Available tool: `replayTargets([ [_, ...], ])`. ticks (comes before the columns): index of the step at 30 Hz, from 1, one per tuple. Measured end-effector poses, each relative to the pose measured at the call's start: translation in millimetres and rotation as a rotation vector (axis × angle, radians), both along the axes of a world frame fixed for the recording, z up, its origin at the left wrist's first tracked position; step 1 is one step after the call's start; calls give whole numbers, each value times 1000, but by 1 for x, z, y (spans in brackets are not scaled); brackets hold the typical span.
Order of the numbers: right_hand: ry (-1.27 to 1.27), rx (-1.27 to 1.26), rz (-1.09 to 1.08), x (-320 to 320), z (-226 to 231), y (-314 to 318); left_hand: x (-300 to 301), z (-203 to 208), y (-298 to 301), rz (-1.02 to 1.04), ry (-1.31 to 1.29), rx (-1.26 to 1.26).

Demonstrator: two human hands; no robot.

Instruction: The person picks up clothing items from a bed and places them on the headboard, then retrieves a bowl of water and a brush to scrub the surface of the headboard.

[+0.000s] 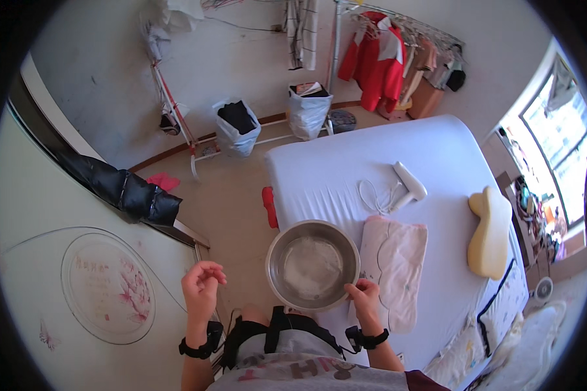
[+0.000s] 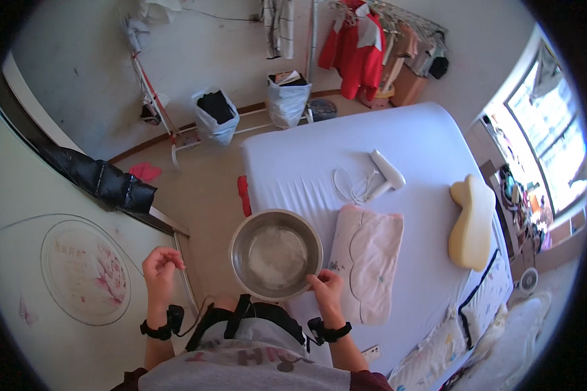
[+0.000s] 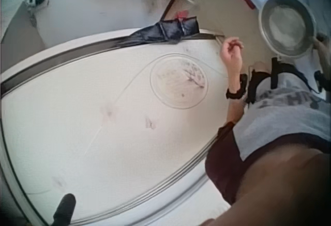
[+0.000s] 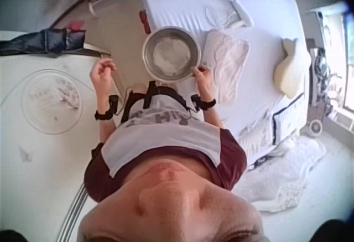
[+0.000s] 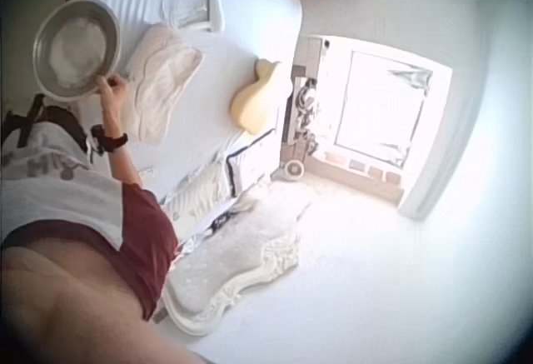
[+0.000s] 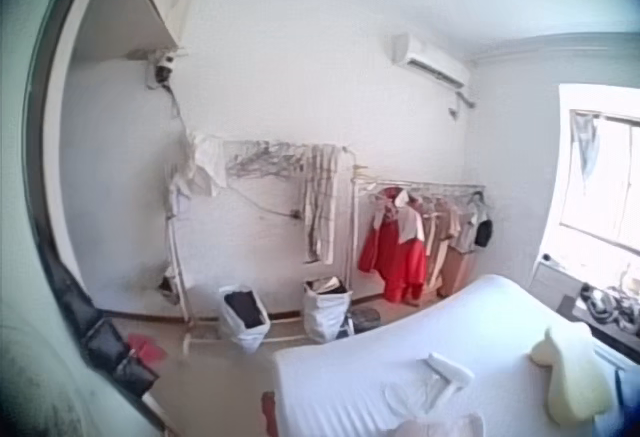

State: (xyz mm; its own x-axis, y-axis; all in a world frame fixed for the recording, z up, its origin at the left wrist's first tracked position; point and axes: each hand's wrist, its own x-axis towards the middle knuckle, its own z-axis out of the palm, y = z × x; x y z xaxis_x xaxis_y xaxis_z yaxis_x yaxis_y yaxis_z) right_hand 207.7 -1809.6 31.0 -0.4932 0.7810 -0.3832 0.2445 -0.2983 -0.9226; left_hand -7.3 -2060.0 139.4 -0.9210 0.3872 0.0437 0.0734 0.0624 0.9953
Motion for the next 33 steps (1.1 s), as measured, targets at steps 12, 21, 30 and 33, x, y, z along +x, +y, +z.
replayTargets([
  [12,49,-96,-152,-216,-19,41,-253,-21,55,-70,32,96],
  [21,16,-216,-491,-397,-2,44,-481,-12,103,-167,-37,180],
  [30,50,-185,-632,-539,-10,101,-631,-35,194,-241,-125,151],
  [33,32,-159,-663,-573,-20,136,-677,-43,242,-296,-153,129],
])
